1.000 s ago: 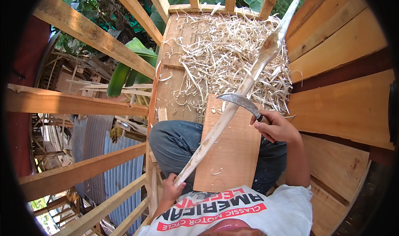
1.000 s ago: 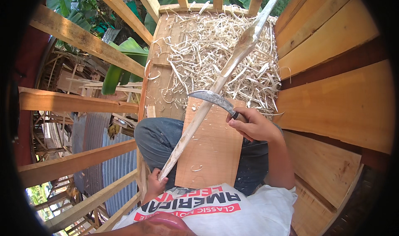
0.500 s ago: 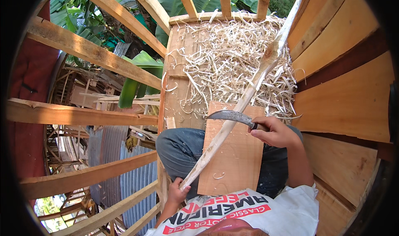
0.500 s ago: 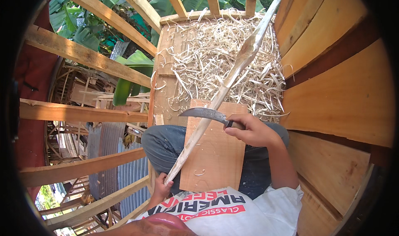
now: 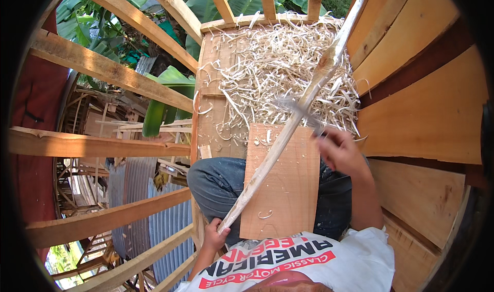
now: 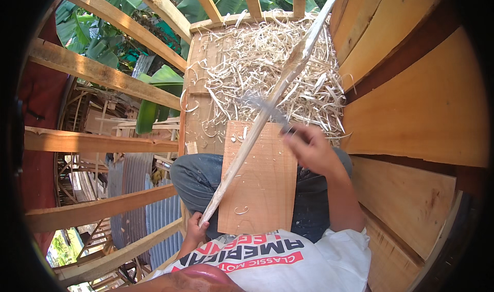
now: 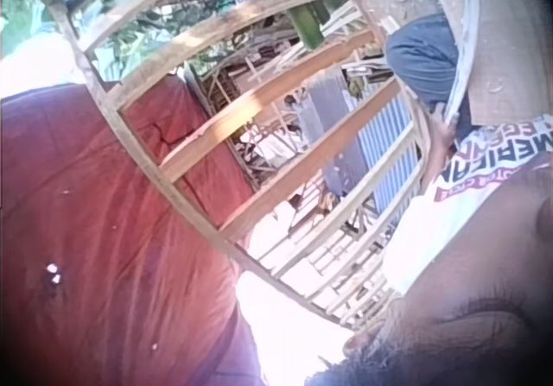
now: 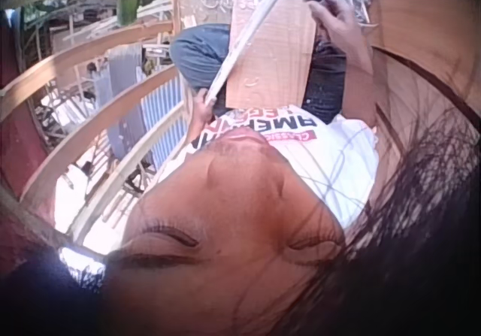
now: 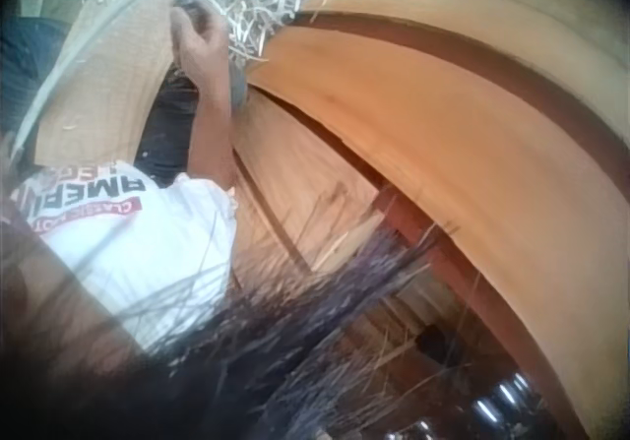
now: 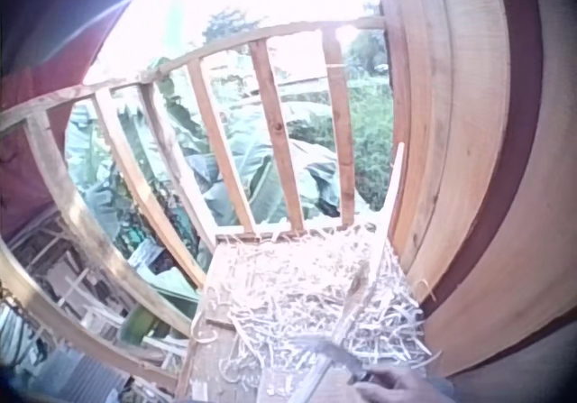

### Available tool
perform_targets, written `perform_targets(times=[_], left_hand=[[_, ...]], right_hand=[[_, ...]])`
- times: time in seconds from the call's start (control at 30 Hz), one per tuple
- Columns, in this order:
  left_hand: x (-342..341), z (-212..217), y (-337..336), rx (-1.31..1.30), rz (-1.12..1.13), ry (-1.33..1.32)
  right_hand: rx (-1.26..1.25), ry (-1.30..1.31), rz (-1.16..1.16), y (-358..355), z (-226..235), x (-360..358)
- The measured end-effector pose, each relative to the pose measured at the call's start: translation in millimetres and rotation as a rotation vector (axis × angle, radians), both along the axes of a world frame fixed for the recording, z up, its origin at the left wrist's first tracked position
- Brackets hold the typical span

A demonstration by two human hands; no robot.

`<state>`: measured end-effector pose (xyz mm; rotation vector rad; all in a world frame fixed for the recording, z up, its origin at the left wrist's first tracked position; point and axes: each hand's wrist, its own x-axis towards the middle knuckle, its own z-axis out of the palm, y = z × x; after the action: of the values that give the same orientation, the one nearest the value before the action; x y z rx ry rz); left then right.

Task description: The person sits cross-legged and uses a curved knife to shave thin strips from a long wooden stick held against a board on their lap. Wood shavings accumulate on the board as the person repeatedly scrapes along the stick's length.

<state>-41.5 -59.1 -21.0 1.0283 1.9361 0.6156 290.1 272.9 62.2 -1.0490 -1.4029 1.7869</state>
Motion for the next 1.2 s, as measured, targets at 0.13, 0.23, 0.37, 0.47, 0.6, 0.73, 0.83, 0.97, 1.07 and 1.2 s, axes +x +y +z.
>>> perform_targets(times=[0.13, 0.23, 0.37, 0.47, 0.6, 0.73, 0.83, 0.97, 1.07, 1.2], left_hand=[[0, 0, 1, 0.003, -0.015, 0.023], [-1, 0, 2, 0.028, -0.008, 0.021], [-1, -3, -1, 0.013, -0.017, 0.015], [3, 1, -2, 0.020, 0.003, 0.013], [-1, 6, 2, -0.027, 0.001, 0.005], [0, 8, 8, -0.019, -0.018, 0.006], [4, 7, 3, 0.003, 0.006, 0.023], [4, 8, 5, 0.007, -0.001, 0.015], [1, 9, 7, 0.001, -0.017, 0.016], [3, 8, 6, 0.022, -0.003, -0.001]], right_hand=[[-0.098, -0.093, 0.046, -2, -6, 3], [0.056, -0.066, 0.145, -6, -22, 7], [-0.105, -0.003, -0.101, -3, -22, 6], [0.002, -0.144, 0.107, -6, -19, 8], [-0.147, -0.048, -0.176, -9, -27, -6], [-0.093, -0.060, -0.114, -10, -27, -1], [-0.140, -0.073, -0.012, -6, -23, -5], [0.063, -0.030, -0.374, 12, -31, 7], [0.016, -0.038, -0.305, -3, -35, -8], [0.059, 0.342, -0.848, 18, -37, 2]])
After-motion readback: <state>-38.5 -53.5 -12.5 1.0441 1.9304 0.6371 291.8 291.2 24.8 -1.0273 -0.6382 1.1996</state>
